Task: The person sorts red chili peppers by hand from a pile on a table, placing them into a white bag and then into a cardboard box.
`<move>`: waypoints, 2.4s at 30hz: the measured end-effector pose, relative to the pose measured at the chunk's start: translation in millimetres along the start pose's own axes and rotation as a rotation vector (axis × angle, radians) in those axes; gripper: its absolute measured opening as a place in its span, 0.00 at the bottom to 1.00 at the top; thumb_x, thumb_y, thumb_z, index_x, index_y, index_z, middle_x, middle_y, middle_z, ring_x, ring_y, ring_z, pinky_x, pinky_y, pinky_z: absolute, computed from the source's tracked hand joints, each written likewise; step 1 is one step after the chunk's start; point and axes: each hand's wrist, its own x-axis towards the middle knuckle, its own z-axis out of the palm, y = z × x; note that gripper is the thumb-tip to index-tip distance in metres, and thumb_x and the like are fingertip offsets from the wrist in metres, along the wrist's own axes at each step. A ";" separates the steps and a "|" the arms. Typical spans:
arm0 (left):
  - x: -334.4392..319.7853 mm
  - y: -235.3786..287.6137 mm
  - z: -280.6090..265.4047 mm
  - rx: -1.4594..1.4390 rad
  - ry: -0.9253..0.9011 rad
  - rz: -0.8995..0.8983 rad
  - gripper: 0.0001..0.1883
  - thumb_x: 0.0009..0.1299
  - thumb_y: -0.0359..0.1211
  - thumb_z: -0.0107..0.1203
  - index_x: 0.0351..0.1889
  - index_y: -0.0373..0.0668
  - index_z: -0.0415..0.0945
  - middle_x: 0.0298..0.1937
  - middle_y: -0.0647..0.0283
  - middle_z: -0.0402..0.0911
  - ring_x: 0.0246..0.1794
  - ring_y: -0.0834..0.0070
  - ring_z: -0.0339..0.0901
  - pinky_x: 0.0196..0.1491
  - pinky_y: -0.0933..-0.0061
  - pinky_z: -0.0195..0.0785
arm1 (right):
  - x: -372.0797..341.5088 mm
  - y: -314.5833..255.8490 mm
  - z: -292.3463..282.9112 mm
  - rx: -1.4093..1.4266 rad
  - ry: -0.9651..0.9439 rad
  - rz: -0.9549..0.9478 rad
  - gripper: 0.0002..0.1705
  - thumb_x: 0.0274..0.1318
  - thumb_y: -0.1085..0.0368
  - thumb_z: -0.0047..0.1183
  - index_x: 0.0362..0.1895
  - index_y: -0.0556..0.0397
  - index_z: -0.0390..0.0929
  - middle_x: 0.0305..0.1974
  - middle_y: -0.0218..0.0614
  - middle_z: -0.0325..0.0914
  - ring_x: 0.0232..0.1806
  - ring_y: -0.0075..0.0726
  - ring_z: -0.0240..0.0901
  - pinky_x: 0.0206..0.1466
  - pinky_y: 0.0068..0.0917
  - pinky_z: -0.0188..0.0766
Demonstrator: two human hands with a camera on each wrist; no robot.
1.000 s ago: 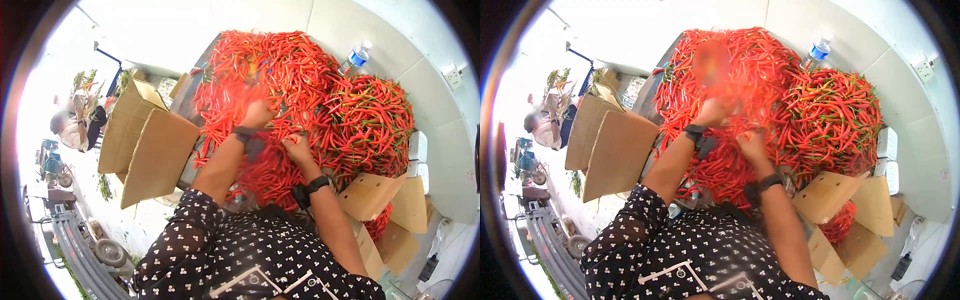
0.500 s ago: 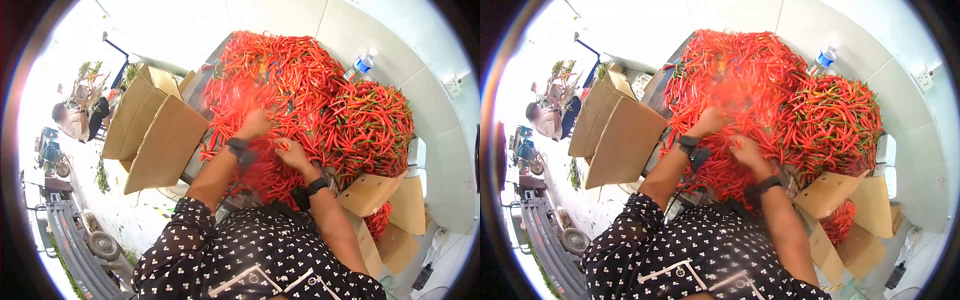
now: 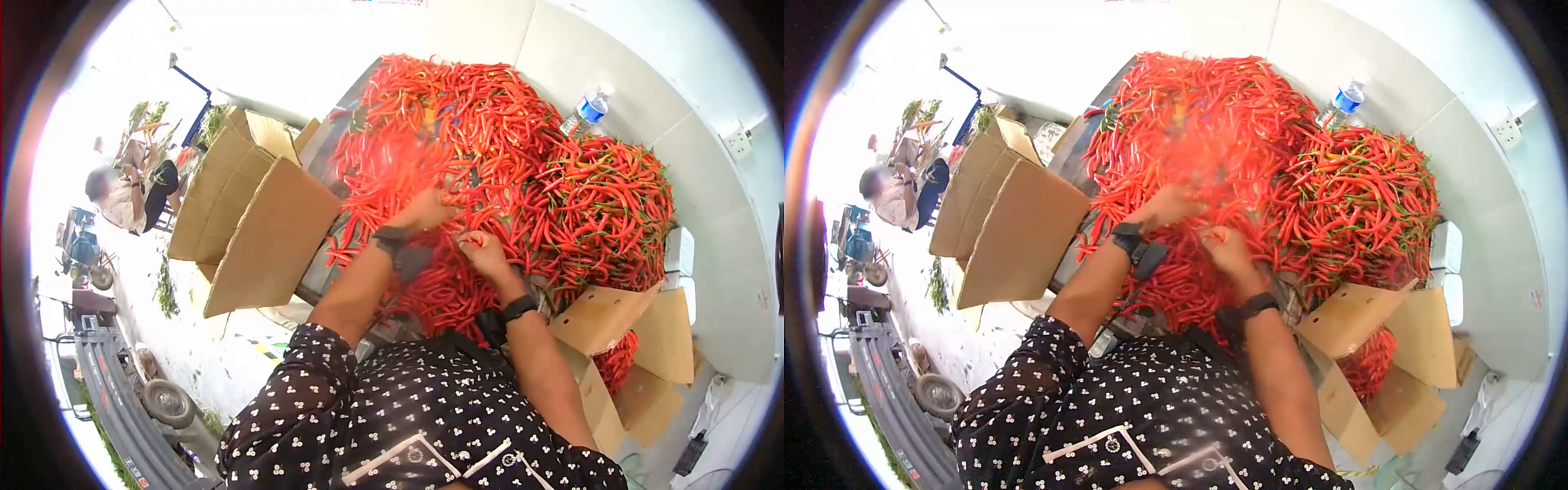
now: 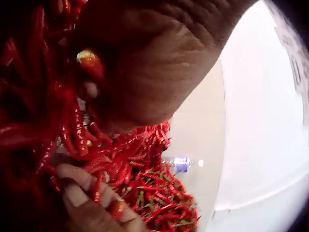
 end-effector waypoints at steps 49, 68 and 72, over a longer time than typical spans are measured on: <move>-91.8 64.2 -15.5 -0.993 0.062 -0.338 0.10 0.65 0.34 0.49 0.37 0.37 0.72 0.28 0.70 0.73 0.26 0.85 0.68 0.30 0.84 0.61 | -5.4 -50.3 18.3 -0.353 -0.100 -0.122 0.11 0.49 0.64 0.53 0.32 0.59 0.71 0.24 0.26 0.68 0.26 0.19 0.60 0.29 0.22 0.60; -35.6 -0.5 -36.0 0.085 0.383 -0.217 0.11 0.59 0.33 0.48 0.36 0.36 0.71 0.27 0.52 0.75 0.30 0.60 0.75 0.33 0.63 0.67 | -10.9 -48.6 2.2 -0.106 0.216 -0.022 0.12 0.51 0.61 0.50 0.30 0.60 0.74 0.20 0.23 0.67 0.23 0.17 0.60 0.25 0.21 0.59; -29.2 17.0 -36.1 0.349 0.316 -0.336 0.11 0.57 0.32 0.48 0.35 0.37 0.71 0.27 0.50 0.76 0.31 0.54 0.75 0.33 0.57 0.68 | -6.4 -20.3 -4.2 -0.111 0.150 0.068 0.14 0.52 0.60 0.48 0.23 0.59 0.72 0.16 0.23 0.64 0.19 0.17 0.58 0.21 0.21 0.56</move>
